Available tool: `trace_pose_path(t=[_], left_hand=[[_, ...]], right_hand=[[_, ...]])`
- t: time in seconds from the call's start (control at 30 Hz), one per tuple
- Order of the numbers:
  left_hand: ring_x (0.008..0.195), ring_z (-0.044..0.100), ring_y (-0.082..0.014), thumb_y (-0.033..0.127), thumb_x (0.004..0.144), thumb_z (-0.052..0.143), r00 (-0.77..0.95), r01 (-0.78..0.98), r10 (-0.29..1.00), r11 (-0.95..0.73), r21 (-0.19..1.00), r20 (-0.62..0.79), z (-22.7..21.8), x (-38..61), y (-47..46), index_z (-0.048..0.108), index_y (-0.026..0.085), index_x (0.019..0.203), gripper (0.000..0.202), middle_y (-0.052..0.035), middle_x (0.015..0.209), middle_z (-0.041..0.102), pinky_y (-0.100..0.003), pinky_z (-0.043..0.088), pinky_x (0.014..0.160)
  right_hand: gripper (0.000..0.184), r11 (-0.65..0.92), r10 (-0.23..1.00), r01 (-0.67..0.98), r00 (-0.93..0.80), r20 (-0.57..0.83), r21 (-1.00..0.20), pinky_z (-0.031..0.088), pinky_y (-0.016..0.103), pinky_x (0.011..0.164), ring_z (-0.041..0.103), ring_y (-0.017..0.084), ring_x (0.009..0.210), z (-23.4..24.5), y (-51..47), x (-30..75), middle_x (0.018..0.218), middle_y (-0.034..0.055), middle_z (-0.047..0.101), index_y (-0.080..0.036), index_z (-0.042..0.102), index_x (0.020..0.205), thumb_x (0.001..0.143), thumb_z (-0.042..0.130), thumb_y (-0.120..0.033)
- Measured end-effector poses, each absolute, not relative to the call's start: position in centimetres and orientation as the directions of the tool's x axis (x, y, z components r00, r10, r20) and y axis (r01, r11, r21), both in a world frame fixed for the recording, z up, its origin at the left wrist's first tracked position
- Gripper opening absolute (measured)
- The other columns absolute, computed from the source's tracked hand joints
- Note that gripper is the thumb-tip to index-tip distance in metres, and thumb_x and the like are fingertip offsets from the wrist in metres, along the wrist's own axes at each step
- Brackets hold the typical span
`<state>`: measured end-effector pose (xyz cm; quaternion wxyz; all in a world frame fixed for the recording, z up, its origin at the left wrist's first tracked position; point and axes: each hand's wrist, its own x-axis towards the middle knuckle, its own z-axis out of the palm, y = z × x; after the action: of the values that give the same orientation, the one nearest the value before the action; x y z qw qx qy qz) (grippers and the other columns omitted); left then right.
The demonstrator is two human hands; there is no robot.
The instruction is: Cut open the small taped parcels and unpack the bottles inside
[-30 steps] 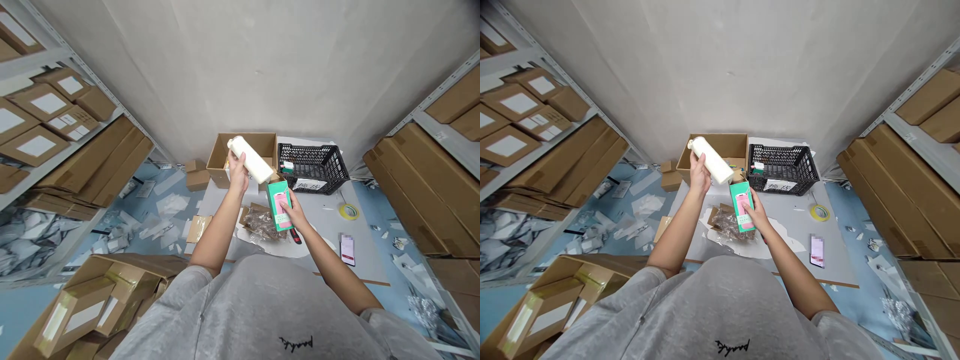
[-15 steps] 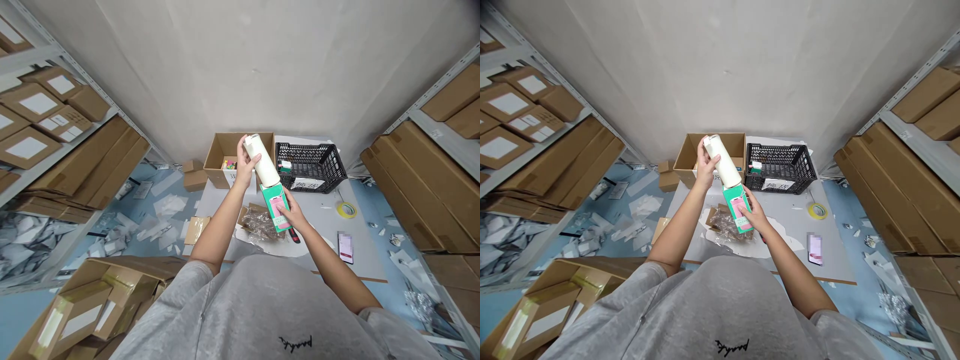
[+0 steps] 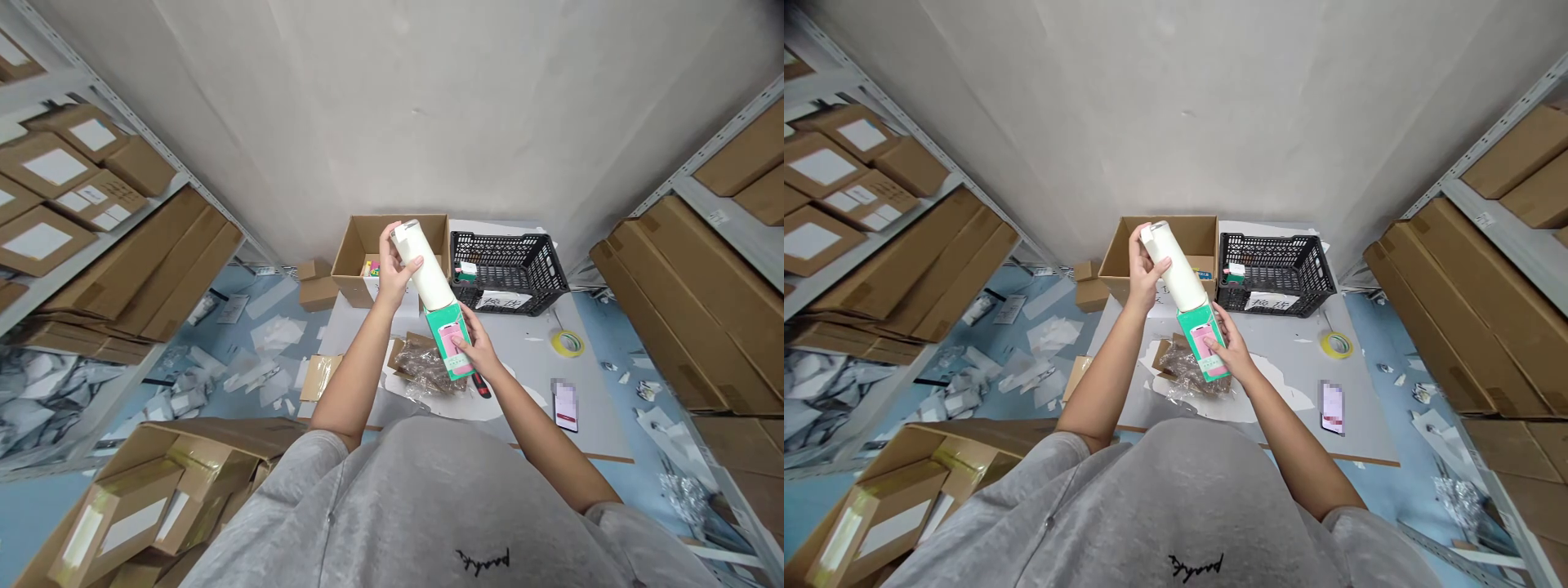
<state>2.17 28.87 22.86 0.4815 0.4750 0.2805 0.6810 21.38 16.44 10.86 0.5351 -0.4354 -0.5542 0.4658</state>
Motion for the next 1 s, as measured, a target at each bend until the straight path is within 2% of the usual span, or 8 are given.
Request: trace_pose_path(t=[0.27,0.43,0.53,0.63,0.7,0.83,0.9,1.0], left_hand=[[0.138,0.047,-0.0373,0.055,0.068,0.092,-0.097,-0.334,0.907,-0.418,0.845,0.411,23.1,2.1,28.6,0.052,0.038,0.145,0.089,-0.0069,0.146,0.053,-0.042,0.047,0.108],[0.131,0.055,-0.0372,0.056,0.065,0.093,0.084,-0.234,0.89,-0.419,0.877,0.448,21.7,2.4,28.4,0.055,0.036,0.144,0.091,-0.0074,0.143,0.057,-0.041,0.051,0.1],[0.126,0.059,-0.0353,0.057,0.065,0.092,0.129,-0.235,0.904,-0.371,0.898,0.407,20.9,2.9,27.8,0.052,0.037,0.146,0.093,-0.0084,0.141,0.059,-0.039,0.053,0.096],[0.127,0.058,-0.035,0.053,0.063,0.094,0.157,-0.251,0.926,-0.3,0.92,0.345,20.8,3.4,26.9,0.054,0.036,0.143,0.091,-0.009,0.14,0.059,-0.04,0.052,0.099],[0.13,0.055,-0.0355,0.049,0.063,0.095,0.167,-0.254,0.931,-0.278,0.927,0.325,21.1,3.7,26.2,0.06,0.033,0.136,0.083,-0.0092,0.138,0.06,-0.042,0.049,0.104],[0.134,0.051,-0.0355,0.045,0.068,0.093,0.175,-0.243,0.928,-0.284,0.927,0.33,21.2,4.1,25.1,0.072,0.028,0.111,0.051,-0.0109,0.131,0.061,-0.045,0.044,0.111],[0.135,0.05,-0.0351,0.05,0.073,0.089,0.229,-0.152,0.897,-0.35,0.924,0.378,20.8,4.1,25.0,0.073,0.027,0.105,0.042,-0.0111,0.132,0.06,-0.048,0.042,0.113],[0.137,0.048,-0.0334,0.062,0.083,0.077,0.353,0.086,0.8,-0.545,0.834,0.486,19.8,4.0,25.2,0.071,0.027,0.111,0.045,-0.0098,0.141,0.055,-0.052,0.038,0.115]], right_hand=[[0.092,0.202,0.979,0.004,-0.007,0.202,-0.979,0.044,0.051,0.117,0.057,0.033,0.135,10.2,16.6,21.0,0.149,0.0093,0.059,-0.031,0.04,0.16,0.082,0.078,-0.062],[0.086,0.256,0.967,0.081,-0.014,0.256,-0.963,0.034,0.054,0.125,0.044,0.034,0.148,10.9,16.9,20.9,0.159,0.0067,0.049,-0.031,0.049,0.156,0.081,0.08,-0.061],[0.086,0.25,0.968,0.051,0.023,0.251,-0.967,0.035,0.053,0.124,0.045,0.033,0.148,11.6,17.3,21.1,0.161,0.0059,0.048,-0.032,0.046,0.158,0.083,0.076,-0.063],[0.087,0.254,0.966,0.019,0.029,0.255,-0.967,0.038,0.052,0.123,0.047,0.033,0.146,12.1,17.6,21.3,0.162,0.0059,0.046,-0.032,0.045,0.159,0.084,0.076,-0.063],[0.087,0.268,0.963,0.003,0.033,0.267,-0.964,0.037,0.051,0.124,0.048,0.033,0.146,12.3,17.8,21.3,0.163,0.006,0.045,-0.032,0.044,0.159,0.084,0.076,-0.063],[0.085,0.284,0.956,-0.015,0.081,0.282,-0.959,0.038,0.052,0.123,0.049,0.034,0.145,12.6,17.9,21.2,0.161,0.0071,0.048,-0.03,0.044,0.159,0.086,0.075,-0.061],[0.084,0.298,0.951,-0.014,0.098,0.295,-0.955,0.038,0.052,0.123,0.049,0.034,0.145,12.7,18.0,21.2,0.16,0.0074,0.05,-0.03,0.045,0.159,0.087,0.075,-0.06],[0.082,0.323,0.943,-0.027,0.1,0.319,-0.946,0.038,0.052,0.123,0.05,0.033,0.144,12.9,18.2,21.4,0.159,0.0076,0.051,-0.029,0.046,0.158,0.087,0.075,-0.059]])
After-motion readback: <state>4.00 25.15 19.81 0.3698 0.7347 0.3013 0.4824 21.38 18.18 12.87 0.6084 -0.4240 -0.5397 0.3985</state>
